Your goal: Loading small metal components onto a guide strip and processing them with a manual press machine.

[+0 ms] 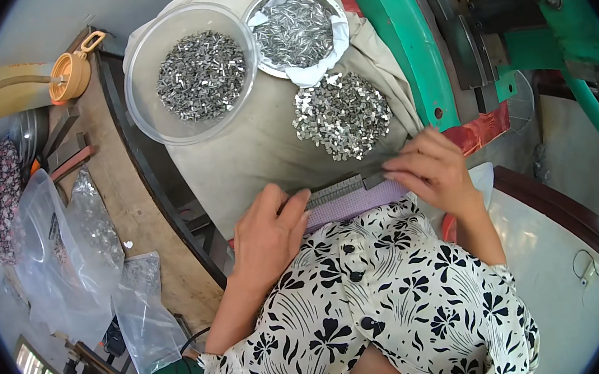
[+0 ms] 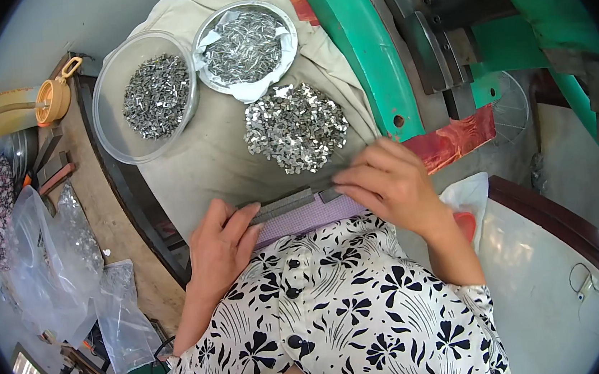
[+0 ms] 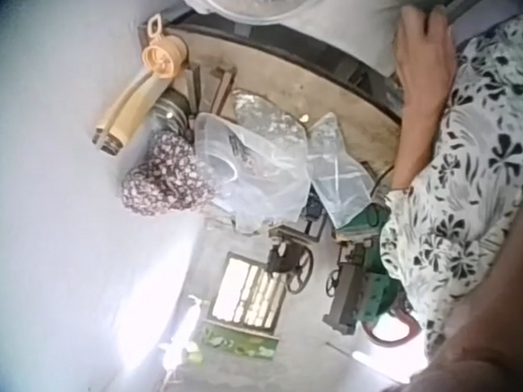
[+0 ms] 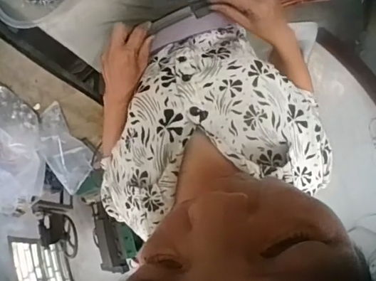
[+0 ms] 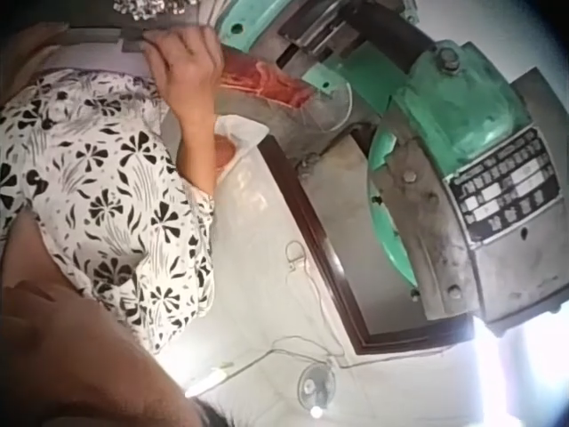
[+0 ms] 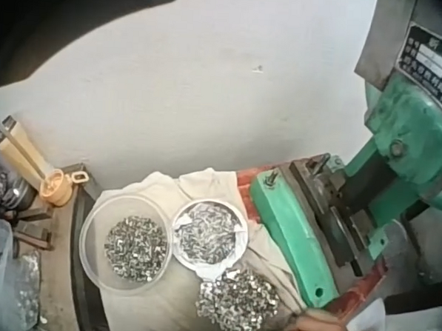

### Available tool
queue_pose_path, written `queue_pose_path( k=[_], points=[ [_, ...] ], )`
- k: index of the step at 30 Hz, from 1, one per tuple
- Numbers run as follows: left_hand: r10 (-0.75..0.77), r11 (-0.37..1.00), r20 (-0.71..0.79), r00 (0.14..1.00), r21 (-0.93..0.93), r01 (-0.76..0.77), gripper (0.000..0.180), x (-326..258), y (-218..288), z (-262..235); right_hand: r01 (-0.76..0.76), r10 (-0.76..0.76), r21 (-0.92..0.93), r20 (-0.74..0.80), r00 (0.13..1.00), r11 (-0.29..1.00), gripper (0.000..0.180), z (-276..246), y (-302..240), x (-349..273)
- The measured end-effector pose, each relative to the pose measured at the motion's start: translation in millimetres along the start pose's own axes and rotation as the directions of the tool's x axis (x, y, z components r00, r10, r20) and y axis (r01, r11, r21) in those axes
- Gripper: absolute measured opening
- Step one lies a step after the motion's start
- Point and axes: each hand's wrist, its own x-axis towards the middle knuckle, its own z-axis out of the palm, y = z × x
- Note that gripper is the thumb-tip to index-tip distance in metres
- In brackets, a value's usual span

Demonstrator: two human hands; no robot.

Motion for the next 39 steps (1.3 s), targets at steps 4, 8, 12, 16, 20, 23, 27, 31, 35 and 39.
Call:
queue_pose_path(
  k=[4, 8, 12, 16, 20, 23, 27, 31, 35, 39],
  points=[
    [0.135, 0.99, -0.037, 0.99, 0.036, -0.134, 0.033, 20, 3, 10, -0.19, 0.194, -0.118, 0.027, 0.981, 0.975, 0.03, 7, -1, -36],
    [0.173, 0.979, 0.004, 0.985, 0.107, -0.172, 0.034, 24, 3, 24, -0.304, 0.3, -0.119, -0.047, 0.953, 0.945, 0.036, 13, 3, -51],
    [0.137, 0.987, -0.018, 0.99, 0.082, -0.135, 0.037, 9, -3, 29, -0.235, 0.232, -0.106, -0.044, 0.972, 0.966, 0.034, 13, 11, -62],
    [0.133, 0.989, -0.029, 0.991, 0.076, -0.131, 0.037, 3, -5, 32, -0.25, 0.245, -0.14, -0.055, 0.968, 0.958, 0.029, 4, 19, -74],
    [0.114, 0.992, -0.04, 0.993, 0.06, -0.112, 0.037, 0, -6, 34, -0.305, 0.274, -0.227, -0.156, 0.949, 0.925, 0.028, -6, 37, -89],
    [0.1, 0.993, -0.028, 0.995, 0.059, -0.098, 0.038, -1, -6, 37, -0.356, 0.302, -0.227, -0.239, 0.923, 0.907, 0.027, -5, 38, -92],
    [0.074, 0.997, -0.026, 0.997, -0.035, -0.075, 0.04, -3, -7, 36, -0.271, 0.214, -0.133, -0.334, 0.918, 0.953, 0.024, 3, 20, -79],
    [-0.012, 0.979, -0.104, 0.995, -0.204, -0.009, 0.035, -4, -4, 30, -0.045, 0.019, -0.1, -0.243, 0.97, 0.994, 0.026, 20, 2, -36],
    [0.044, 0.989, -0.234, 0.971, -0.127, -0.075, 0.033, 7, -5, 27, 0.075, -0.087, -0.1, -0.124, 0.989, 0.992, 0.027, 41, 3, 9],
    [0.158, 0.987, -0.273, 0.949, 0.064, -0.146, 0.039, 35, -2, 27, 0.155, -0.172, -0.169, -0.089, 0.981, 0.973, 0.025, 59, 14, 44]
  ],
)
